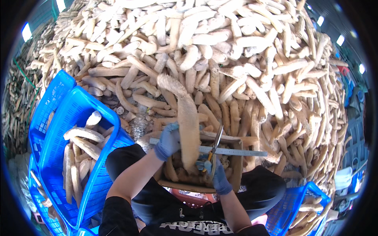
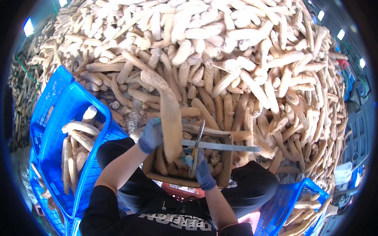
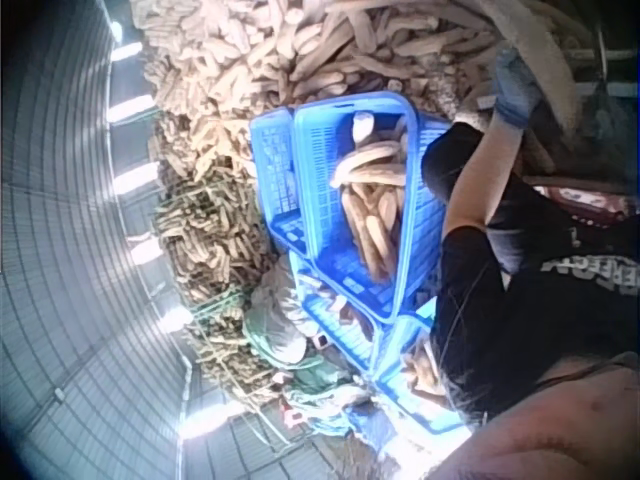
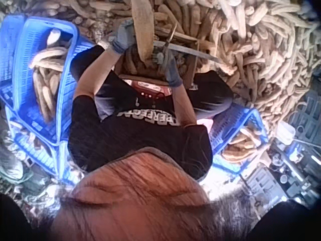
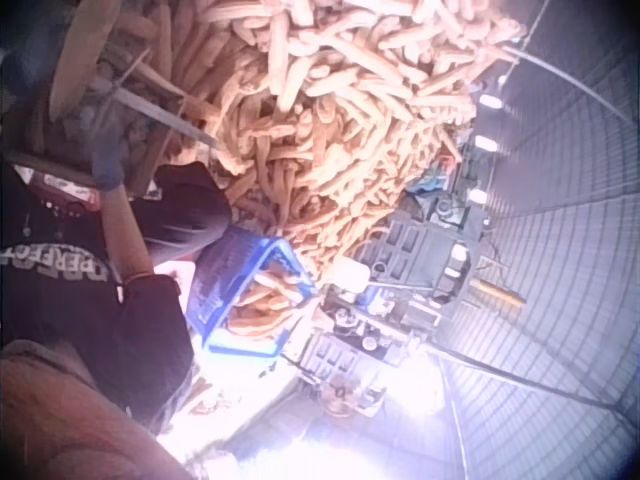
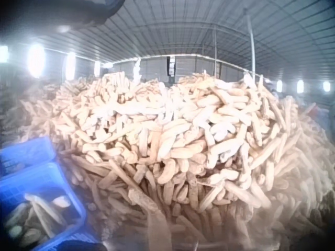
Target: The person measures dried loofahs against a ruler fixed to a box and cuts them to length with shears, placing the trimmed pieces into the box and the remaining sponges into blue crates.
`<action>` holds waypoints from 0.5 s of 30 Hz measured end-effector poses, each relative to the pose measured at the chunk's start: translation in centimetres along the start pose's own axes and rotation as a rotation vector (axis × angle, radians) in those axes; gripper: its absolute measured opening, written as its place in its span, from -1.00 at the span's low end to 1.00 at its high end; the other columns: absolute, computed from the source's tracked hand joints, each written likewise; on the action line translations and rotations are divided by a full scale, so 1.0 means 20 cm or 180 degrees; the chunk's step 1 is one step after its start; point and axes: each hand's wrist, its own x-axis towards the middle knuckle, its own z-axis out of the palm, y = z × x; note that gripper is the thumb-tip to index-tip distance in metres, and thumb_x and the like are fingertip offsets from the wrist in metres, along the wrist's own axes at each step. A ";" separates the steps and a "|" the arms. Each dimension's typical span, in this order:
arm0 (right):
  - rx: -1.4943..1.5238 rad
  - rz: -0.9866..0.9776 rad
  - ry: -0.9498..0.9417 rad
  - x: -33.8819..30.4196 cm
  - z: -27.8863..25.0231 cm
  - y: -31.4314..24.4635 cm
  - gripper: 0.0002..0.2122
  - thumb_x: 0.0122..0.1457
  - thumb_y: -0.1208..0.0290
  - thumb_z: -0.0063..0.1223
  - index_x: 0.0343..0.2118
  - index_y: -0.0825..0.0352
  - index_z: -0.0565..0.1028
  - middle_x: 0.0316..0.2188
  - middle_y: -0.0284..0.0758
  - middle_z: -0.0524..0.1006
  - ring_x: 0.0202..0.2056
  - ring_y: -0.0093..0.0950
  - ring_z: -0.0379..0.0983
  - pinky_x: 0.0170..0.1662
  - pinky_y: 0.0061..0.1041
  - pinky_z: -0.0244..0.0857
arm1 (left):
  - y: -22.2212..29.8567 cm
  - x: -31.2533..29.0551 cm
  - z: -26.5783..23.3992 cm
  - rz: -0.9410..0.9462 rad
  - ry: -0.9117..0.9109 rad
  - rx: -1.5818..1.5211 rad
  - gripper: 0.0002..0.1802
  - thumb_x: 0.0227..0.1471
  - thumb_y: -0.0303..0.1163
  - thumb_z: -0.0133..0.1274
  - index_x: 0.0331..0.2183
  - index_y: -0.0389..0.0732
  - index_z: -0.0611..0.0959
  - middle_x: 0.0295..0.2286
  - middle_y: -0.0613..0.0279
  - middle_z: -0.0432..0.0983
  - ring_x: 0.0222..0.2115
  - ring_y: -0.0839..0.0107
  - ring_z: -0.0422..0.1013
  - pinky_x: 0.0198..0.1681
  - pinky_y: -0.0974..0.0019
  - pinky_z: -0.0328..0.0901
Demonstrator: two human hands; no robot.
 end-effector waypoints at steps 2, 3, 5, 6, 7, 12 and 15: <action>-0.0920 -0.0431 -0.0043 0.04 0.02 0.16 -0.61 0.10 0.31 0.07 -0.07 0.41 0.30 -0.28 -0.24 0.43 -0.31 -0.36 0.39 -0.26 -0.41 0.31 | -0.04 -0.02 -0.10 -0.0013 -0.0155 -0.0315 -0.40 0.01 -0.10 -0.15 0.03 -0.27 0.36 -0.08 0.00 0.41 -0.08 0.13 0.37 0.05 0.08 0.22; -0.1453 -0.0690 0.0001 0.06 0.03 0.18 -0.60 0.07 0.31 0.10 -0.08 0.40 0.30 -0.26 -0.21 0.42 -0.30 -0.30 0.38 -0.24 -0.36 0.31 | -0.04 -0.05 -0.04 -0.0038 0.0122 -0.0332 -0.47 0.02 -0.17 -0.13 0.00 -0.25 0.40 -0.09 0.04 0.43 -0.10 0.18 0.39 0.03 0.10 0.24; -0.2641 -0.1535 0.0163 0.08 0.01 0.19 -0.57 0.02 0.31 0.16 -0.10 0.40 0.29 -0.24 -0.13 0.40 -0.27 -0.16 0.36 -0.21 -0.26 0.30 | 0.00 -0.01 -0.02 0.0017 0.0375 0.0059 -0.52 0.07 -0.16 -0.11 -0.01 -0.17 0.41 -0.08 0.15 0.42 -0.09 0.29 0.37 0.01 0.16 0.25; -0.3126 -0.2060 0.0263 0.10 0.01 0.20 -0.55 0.00 0.31 0.18 -0.11 0.40 0.29 -0.22 -0.09 0.39 -0.25 -0.10 0.35 -0.20 -0.21 0.29 | -0.01 0.04 -0.12 0.0273 0.0025 0.0196 -0.47 0.09 -0.03 -0.09 0.02 -0.12 0.40 -0.05 0.19 0.40 -0.08 0.32 0.35 0.01 0.18 0.24; -0.3451 -0.2499 0.0439 0.10 0.02 0.21 -0.54 -0.03 0.31 0.21 -0.12 0.40 0.29 -0.21 -0.06 0.38 -0.24 -0.03 0.34 -0.18 -0.16 0.29 | 0.00 0.08 -0.24 0.0521 0.0055 0.0441 -0.40 0.09 0.01 -0.07 0.06 -0.14 0.35 0.00 0.21 0.33 -0.02 0.34 0.29 0.05 0.18 0.20; -0.2676 -0.1833 -0.0132 0.16 0.15 0.13 -0.56 0.03 0.27 0.14 -0.11 0.40 0.29 -0.24 -0.10 0.40 -0.26 -0.12 0.34 -0.22 -0.24 0.28 | -0.02 -0.15 -0.15 0.0578 0.0667 0.2867 0.00 -0.04 0.05 0.09 0.21 -0.22 -0.06 0.06 0.09 0.20 -0.04 0.35 0.27 0.00 0.26 0.24; -0.2404 -0.1306 -0.0454 0.16 0.22 0.07 -0.59 0.06 0.24 0.10 -0.12 0.39 0.31 -0.26 -0.13 0.41 -0.29 -0.19 0.35 -0.25 -0.30 0.28 | 0.11 -0.45 0.02 0.0669 0.1155 0.2477 0.04 -0.07 0.05 0.12 0.22 -0.18 -0.09 0.02 0.10 0.24 -0.12 0.40 0.31 -0.13 0.32 0.32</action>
